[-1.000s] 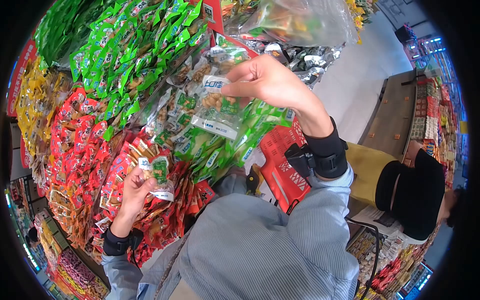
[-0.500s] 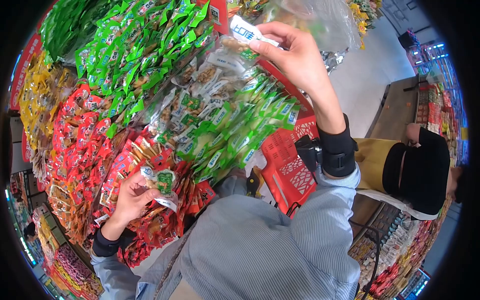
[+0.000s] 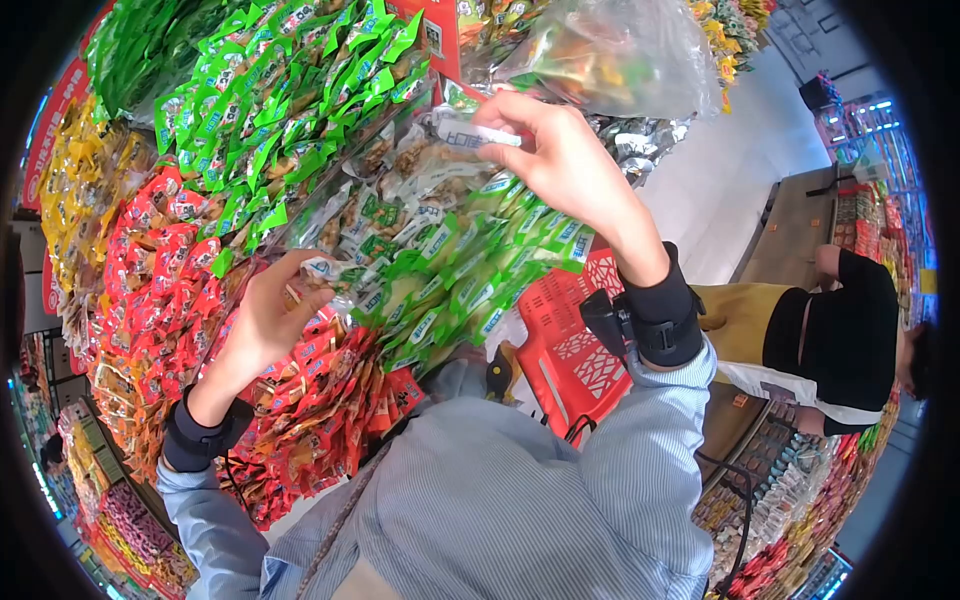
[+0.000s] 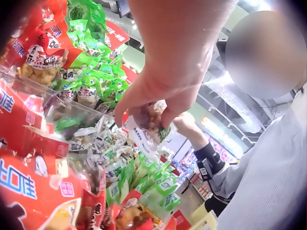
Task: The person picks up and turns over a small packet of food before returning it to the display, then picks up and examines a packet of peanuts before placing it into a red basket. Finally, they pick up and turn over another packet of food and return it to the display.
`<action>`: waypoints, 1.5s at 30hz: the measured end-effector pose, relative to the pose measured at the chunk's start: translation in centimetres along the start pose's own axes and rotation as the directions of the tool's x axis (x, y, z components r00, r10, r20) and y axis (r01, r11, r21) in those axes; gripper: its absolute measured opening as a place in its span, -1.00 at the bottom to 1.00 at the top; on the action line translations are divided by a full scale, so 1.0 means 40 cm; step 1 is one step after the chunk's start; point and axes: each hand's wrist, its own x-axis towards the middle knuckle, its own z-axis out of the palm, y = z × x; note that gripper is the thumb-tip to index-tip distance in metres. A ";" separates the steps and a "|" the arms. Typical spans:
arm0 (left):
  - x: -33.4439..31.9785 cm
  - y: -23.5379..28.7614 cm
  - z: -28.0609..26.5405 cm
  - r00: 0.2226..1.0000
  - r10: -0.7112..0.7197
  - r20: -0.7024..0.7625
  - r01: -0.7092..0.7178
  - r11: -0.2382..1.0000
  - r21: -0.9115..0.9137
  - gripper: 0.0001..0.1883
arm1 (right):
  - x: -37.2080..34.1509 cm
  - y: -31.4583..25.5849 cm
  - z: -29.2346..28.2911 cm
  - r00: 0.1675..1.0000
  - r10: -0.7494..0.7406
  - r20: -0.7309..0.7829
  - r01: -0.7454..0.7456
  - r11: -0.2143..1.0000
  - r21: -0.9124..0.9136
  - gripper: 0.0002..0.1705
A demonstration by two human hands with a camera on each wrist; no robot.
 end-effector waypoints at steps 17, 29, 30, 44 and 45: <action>0.053 -0.107 0.077 0.983 0.122 -0.138 0.058 0.507 0.860 -0.65 | 0.022 -0.004 0.057 0.997 0.053 -0.050 -0.050 0.998 0.044 -0.70; 0.169 -0.121 0.101 0.981 0.188 -0.055 -0.146 0.889 0.433 -0.51 | 0.060 -0.053 0.140 1.000 0.023 -0.016 -0.024 0.996 -0.083 -0.71; 0.173 -0.133 0.106 0.979 0.196 -0.058 -0.155 0.896 0.417 -0.51 | 0.060 -0.053 0.138 0.999 0.032 -0.006 -0.032 0.995 -0.090 -0.70; 0.081 -0.069 0.147 0.957 0.290 0.020 -0.284 0.920 0.269 -0.55 | 0.050 -0.047 0.169 0.991 0.009 0.132 0.000 0.998 -0.063 -0.75; 0.078 -0.068 0.152 0.954 0.299 0.030 -0.295 0.910 0.291 -0.56 | 0.051 -0.041 0.178 0.988 -0.036 0.148 0.048 0.996 -0.074 -0.76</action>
